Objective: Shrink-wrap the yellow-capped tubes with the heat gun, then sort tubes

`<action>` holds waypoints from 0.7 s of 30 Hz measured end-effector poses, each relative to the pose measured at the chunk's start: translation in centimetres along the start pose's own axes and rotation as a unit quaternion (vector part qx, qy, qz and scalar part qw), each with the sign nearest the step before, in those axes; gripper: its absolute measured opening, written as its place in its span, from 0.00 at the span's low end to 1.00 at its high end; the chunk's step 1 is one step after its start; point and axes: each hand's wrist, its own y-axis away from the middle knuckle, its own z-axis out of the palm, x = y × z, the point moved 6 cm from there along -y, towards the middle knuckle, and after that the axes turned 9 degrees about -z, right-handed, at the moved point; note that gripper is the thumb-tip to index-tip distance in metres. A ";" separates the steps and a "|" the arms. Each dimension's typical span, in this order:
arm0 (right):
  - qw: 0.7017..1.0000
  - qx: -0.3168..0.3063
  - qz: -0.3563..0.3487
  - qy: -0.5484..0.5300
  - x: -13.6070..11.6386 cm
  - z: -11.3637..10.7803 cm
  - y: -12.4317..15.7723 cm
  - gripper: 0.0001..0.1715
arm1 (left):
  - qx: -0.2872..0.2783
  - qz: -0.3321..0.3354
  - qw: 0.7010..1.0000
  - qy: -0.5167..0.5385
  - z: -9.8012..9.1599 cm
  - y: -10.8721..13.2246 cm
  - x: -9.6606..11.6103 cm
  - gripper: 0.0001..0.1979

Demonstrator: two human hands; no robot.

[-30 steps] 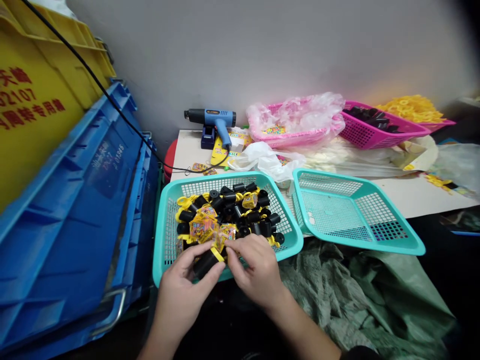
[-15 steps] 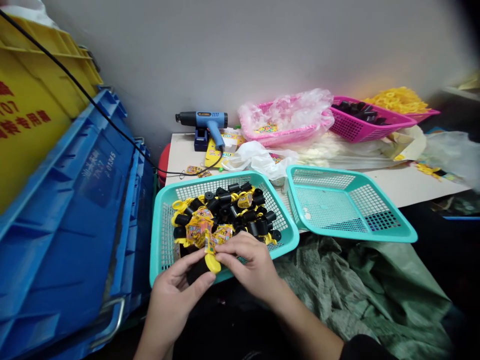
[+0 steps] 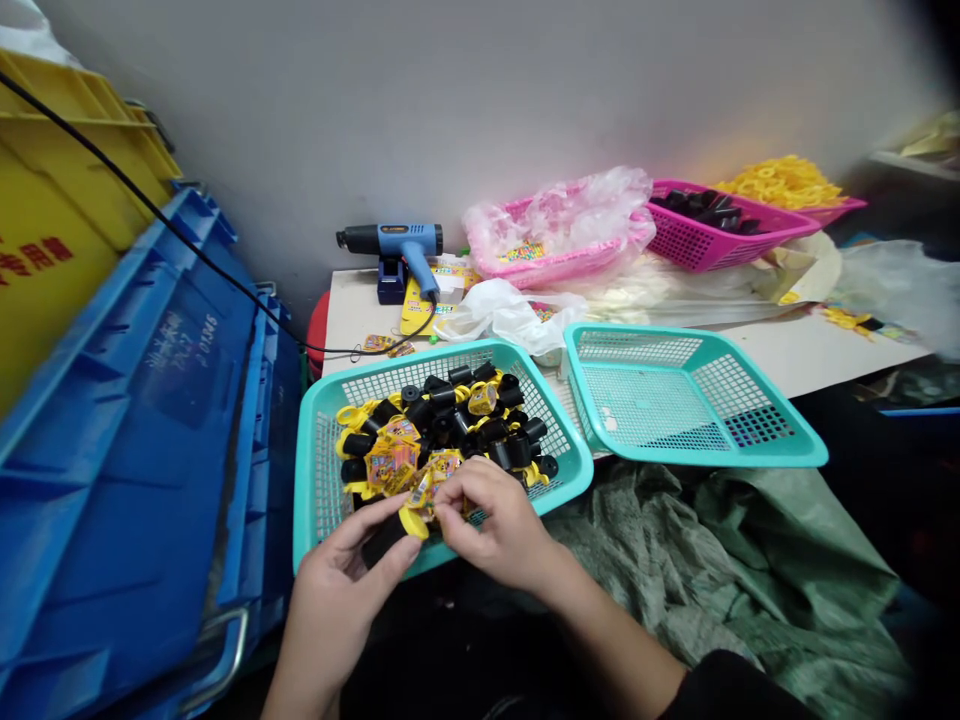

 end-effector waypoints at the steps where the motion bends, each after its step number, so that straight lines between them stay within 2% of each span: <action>1: 1.000 -0.011 -0.008 0.007 0.0 0.1 0.1 0.04 | 0.017 -0.002 1.000 -0.008 -0.1 0.1 -0.1 0.18; 3: 0.999 -0.021 -0.022 0.022 0.0 0.2 0.2 0.04 | 0.044 0.002 0.999 -0.023 -0.2 0.3 -0.1 0.18; 5: 0.999 -0.003 -0.024 0.020 -0.1 0.1 0.4 0.02 | 0.054 0.016 0.998 -0.023 0.1 0.4 0.1 0.18; 9: 0.997 0.069 -0.015 -0.035 -0.3 -0.3 0.8 0.07 | 0.033 0.042 0.998 0.017 0.6 0.2 0.2 0.17; 12: 0.994 0.093 -0.011 -0.055 -0.2 -0.4 0.9 0.02 | 0.030 0.042 0.998 0.020 0.6 0.2 0.2 0.16; 15: 0.992 0.099 0.005 -0.076 0.1 -0.4 1.0 0.03 | 0.012 0.042 0.999 0.005 0.6 0.4 0.4 0.15; 19: 0.978 0.074 0.086 -0.173 1.1 -0.2 1.1 0.03 | -0.002 0.064 0.998 -0.022 0.6 0.7 1.0 0.13; 21: 0.976 0.064 0.094 -0.185 1.2 -0.3 1.0 0.02 | -0.013 0.078 0.997 -0.028 0.7 0.6 1.2 0.13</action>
